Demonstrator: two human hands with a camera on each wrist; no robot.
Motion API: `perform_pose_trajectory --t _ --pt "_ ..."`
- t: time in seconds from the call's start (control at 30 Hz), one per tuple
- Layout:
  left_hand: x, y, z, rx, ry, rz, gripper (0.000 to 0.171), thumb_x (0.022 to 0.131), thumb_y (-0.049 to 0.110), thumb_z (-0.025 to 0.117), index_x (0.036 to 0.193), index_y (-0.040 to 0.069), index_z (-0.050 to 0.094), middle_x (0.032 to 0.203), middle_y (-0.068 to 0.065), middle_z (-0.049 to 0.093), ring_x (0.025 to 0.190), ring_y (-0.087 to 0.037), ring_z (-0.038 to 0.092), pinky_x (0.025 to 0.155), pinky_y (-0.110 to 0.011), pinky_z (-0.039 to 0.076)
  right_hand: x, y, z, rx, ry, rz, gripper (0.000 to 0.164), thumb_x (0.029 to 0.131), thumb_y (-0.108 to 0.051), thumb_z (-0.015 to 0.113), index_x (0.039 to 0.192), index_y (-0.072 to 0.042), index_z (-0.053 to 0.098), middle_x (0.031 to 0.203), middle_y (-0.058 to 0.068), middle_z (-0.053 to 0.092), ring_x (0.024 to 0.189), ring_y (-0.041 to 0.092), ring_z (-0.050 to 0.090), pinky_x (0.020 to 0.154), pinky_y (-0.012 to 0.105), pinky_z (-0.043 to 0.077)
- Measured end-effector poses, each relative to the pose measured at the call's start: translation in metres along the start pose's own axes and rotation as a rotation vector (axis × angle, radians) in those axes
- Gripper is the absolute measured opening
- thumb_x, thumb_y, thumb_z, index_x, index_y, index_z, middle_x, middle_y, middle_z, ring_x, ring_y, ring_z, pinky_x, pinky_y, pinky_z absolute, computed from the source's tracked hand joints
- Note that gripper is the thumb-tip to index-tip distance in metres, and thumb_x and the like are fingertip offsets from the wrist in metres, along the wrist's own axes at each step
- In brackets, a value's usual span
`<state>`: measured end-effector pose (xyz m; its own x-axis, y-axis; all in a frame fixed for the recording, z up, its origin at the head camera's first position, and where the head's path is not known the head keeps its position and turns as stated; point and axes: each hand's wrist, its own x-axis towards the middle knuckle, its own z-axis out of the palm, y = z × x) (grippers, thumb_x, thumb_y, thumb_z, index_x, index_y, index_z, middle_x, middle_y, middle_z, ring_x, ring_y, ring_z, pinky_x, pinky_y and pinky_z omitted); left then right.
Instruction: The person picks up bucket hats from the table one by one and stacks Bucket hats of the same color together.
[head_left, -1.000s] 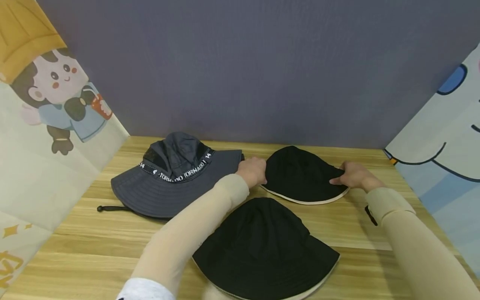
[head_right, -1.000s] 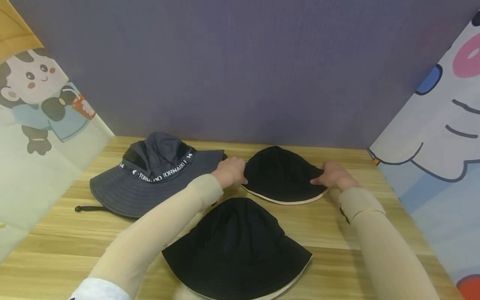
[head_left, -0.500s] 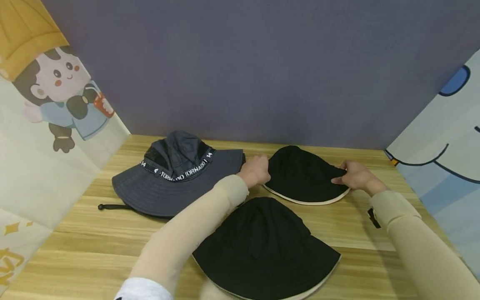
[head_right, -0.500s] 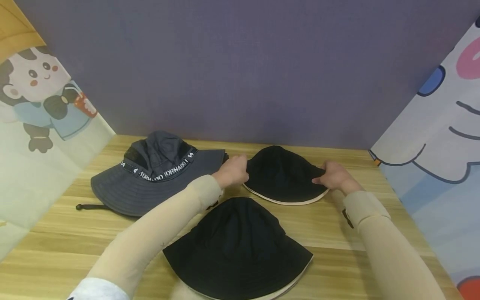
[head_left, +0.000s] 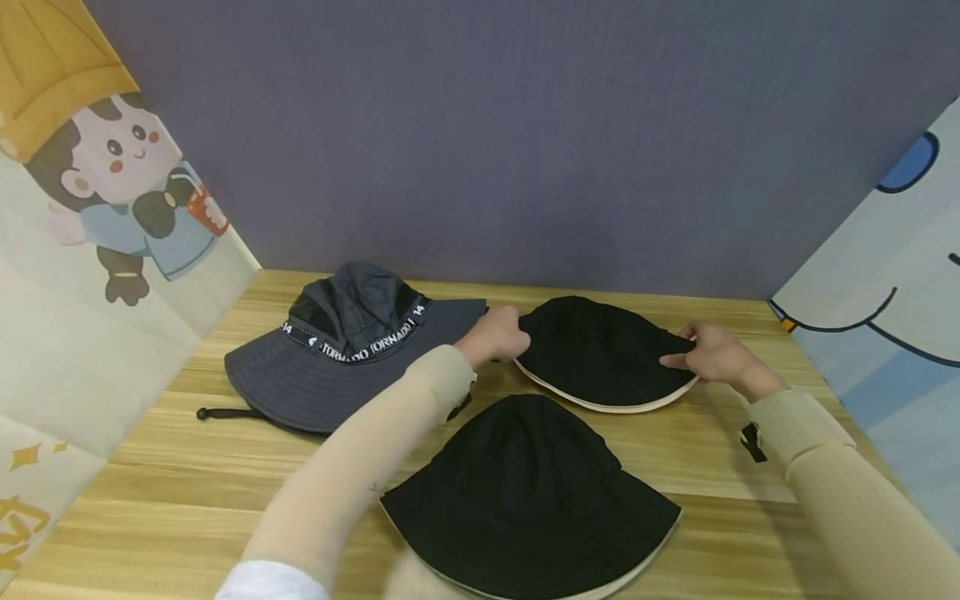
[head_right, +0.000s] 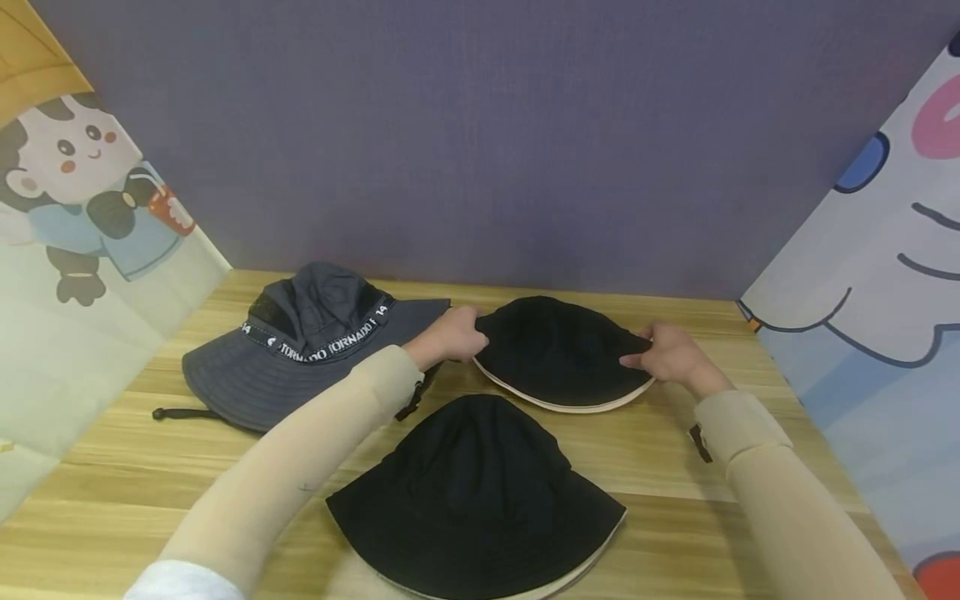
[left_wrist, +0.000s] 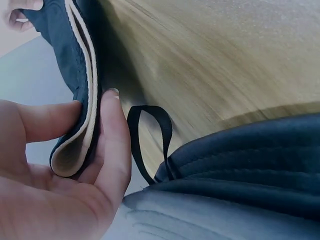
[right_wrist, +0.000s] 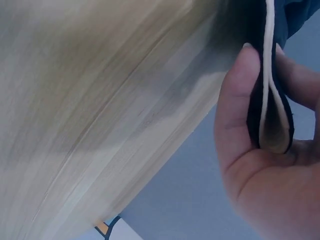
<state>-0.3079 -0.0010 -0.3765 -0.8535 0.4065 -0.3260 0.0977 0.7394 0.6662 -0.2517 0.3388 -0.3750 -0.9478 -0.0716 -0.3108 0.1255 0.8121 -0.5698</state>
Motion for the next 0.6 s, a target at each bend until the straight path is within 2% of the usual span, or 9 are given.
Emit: perform_pose_trajectory --t 0.1,0.17,0.23,0.33,0.4,0.43,0.53,0.6 --pt "-0.004 -0.004 -0.002 -0.035 0.005 0.014 0.052 0.099 0.005 0.042 0.151 0.000 0.039 0.053 -0.001 0.039 0.043 -0.016 0.031 0.049 -0.032 0.031 -0.002 -0.002 0.001 -0.001 0.005 -0.007 0.076 0.098 -0.026 0.069 0.142 0.021 0.027 0.118 0.035 0.050 0.069 0.025 0.058 0.065 0.041 0.054" --pt "-0.006 -0.007 -0.004 -0.041 0.015 0.028 0.055 0.098 0.007 0.041 0.153 0.000 0.037 0.058 -0.004 0.046 0.045 -0.019 0.042 0.053 -0.032 0.037 -0.004 -0.003 0.001 0.008 0.011 -0.013 0.077 0.098 -0.027 0.069 0.142 0.021 0.028 0.114 0.032 0.052 0.070 0.025 0.059 0.066 0.041 0.055" --pt "-0.010 -0.009 -0.006 -0.043 0.039 0.042 0.058 0.097 0.007 0.041 0.155 -0.001 0.035 0.075 -0.009 0.057 0.052 -0.024 0.056 0.061 -0.033 0.043 -0.006 -0.004 0.002 0.023 0.013 -0.015 0.078 0.098 -0.028 0.070 0.143 0.020 0.028 0.117 0.033 0.052 0.073 0.024 0.061 0.068 0.042 0.056" --pt "-0.015 -0.013 -0.009 -0.053 0.063 0.070 0.062 0.096 0.009 0.043 0.156 -0.002 0.032 0.101 -0.022 0.065 0.069 -0.031 0.069 0.075 -0.034 0.050 -0.010 -0.006 0.001 0.040 0.019 -0.020 0.080 0.098 -0.030 0.070 0.144 0.019 0.027 0.132 0.041 0.043 0.077 0.024 0.064 0.071 0.043 0.057" --pt "-0.017 -0.014 -0.012 -0.071 0.081 0.089 0.062 0.097 0.010 0.045 0.156 -0.003 0.032 0.116 -0.025 0.064 0.075 -0.032 0.071 0.082 -0.035 0.052 -0.012 -0.009 -0.001 0.052 0.020 -0.021 0.080 0.099 -0.030 0.069 0.145 0.019 0.026 0.140 0.044 0.034 0.078 0.024 0.065 0.073 0.044 0.058" --pt "-0.018 -0.014 -0.013 -0.083 0.080 0.095 0.062 0.098 0.011 0.046 0.156 -0.003 0.031 0.114 -0.028 0.064 0.077 -0.034 0.071 0.084 -0.034 0.053 -0.013 -0.010 -0.002 0.057 0.021 -0.024 0.080 0.099 -0.030 0.068 0.146 0.019 0.025 0.143 0.045 0.030 0.078 0.024 0.065 0.073 0.044 0.058" --pt "-0.022 -0.015 -0.017 -0.128 0.091 0.105 0.061 0.100 0.012 0.051 0.156 -0.002 0.031 0.130 -0.028 0.059 0.078 -0.035 0.071 0.081 -0.033 0.056 -0.016 -0.014 -0.004 0.072 0.025 -0.029 0.080 0.099 -0.031 0.068 0.146 0.019 0.025 0.148 0.047 0.022 0.078 0.025 0.067 0.074 0.045 0.058" --pt "-0.024 -0.015 -0.019 -0.146 0.099 0.106 0.061 0.101 0.013 0.054 0.156 -0.002 0.032 0.145 -0.025 0.051 0.078 -0.036 0.071 0.077 -0.032 0.057 -0.018 -0.016 -0.004 0.080 0.032 -0.038 0.079 0.099 -0.030 0.068 0.145 0.019 0.026 0.148 0.047 0.021 0.077 0.025 0.068 0.074 0.045 0.058"
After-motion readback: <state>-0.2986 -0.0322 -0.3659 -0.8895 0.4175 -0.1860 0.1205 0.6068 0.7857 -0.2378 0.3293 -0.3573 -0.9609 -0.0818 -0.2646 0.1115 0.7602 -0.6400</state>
